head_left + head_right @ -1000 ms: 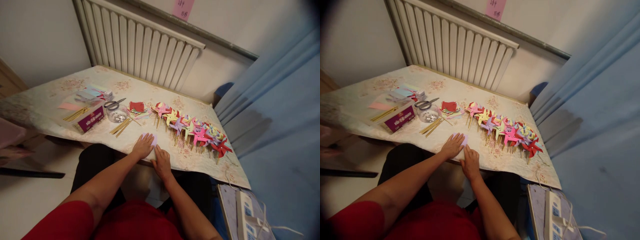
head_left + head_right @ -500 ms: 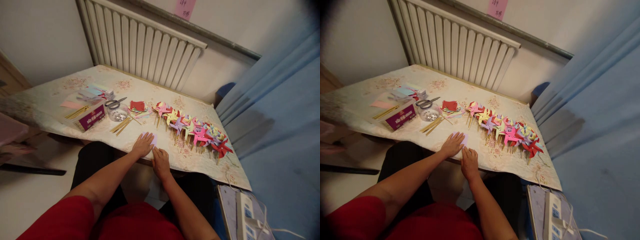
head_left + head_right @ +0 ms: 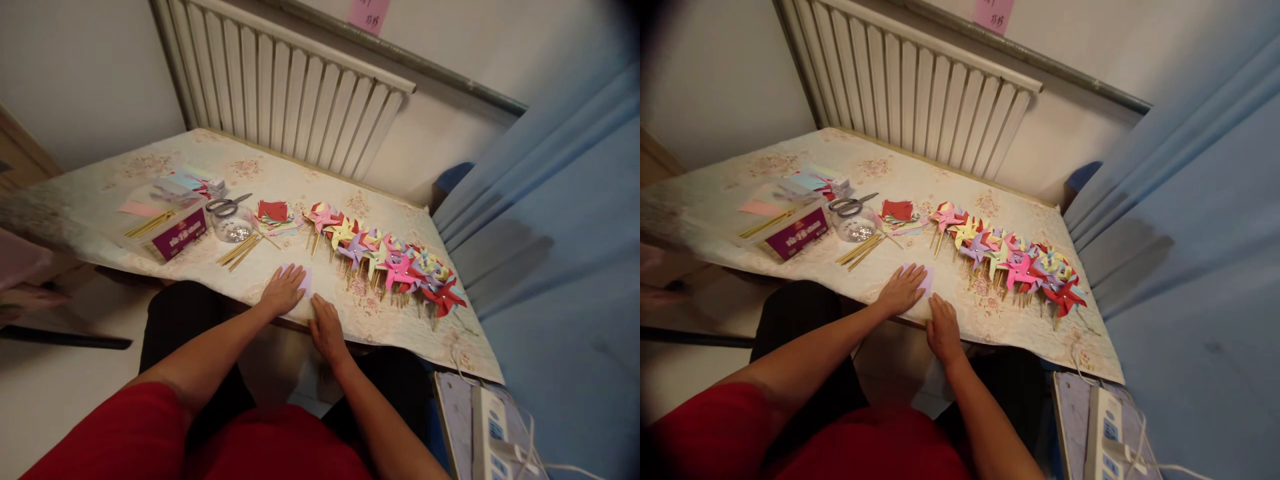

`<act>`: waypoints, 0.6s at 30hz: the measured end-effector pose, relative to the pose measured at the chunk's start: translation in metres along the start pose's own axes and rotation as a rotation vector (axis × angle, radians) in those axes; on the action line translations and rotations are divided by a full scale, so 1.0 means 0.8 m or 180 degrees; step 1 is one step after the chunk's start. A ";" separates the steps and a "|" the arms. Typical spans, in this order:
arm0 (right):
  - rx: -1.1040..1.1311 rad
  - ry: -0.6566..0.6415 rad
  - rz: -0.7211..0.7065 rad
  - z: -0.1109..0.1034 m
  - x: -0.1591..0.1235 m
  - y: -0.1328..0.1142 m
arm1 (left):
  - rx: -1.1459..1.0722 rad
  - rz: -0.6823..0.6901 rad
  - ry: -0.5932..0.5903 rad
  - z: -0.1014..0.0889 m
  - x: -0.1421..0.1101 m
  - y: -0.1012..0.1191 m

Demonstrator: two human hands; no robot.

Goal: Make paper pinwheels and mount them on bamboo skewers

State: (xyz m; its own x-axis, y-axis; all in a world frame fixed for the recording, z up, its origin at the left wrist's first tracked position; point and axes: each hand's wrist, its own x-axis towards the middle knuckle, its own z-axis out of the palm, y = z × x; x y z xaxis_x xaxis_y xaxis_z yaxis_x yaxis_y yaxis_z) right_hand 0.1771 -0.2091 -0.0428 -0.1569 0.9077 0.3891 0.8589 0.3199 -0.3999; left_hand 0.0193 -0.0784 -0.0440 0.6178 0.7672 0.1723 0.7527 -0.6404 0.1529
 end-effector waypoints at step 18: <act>-0.0941 -0.0417 0.0272 -0.009 0.040 -0.029 | -0.0063 0.0022 0.0062 0.002 -0.001 -0.001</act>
State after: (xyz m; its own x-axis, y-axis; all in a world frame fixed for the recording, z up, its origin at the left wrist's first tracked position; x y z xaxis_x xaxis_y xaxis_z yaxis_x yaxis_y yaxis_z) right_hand 0.1559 -0.1892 -0.0149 -0.1231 0.9612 0.2470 0.9729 0.1660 -0.1609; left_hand 0.0186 -0.0784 -0.0461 0.6183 0.7620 0.1922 0.7435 -0.6465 0.1709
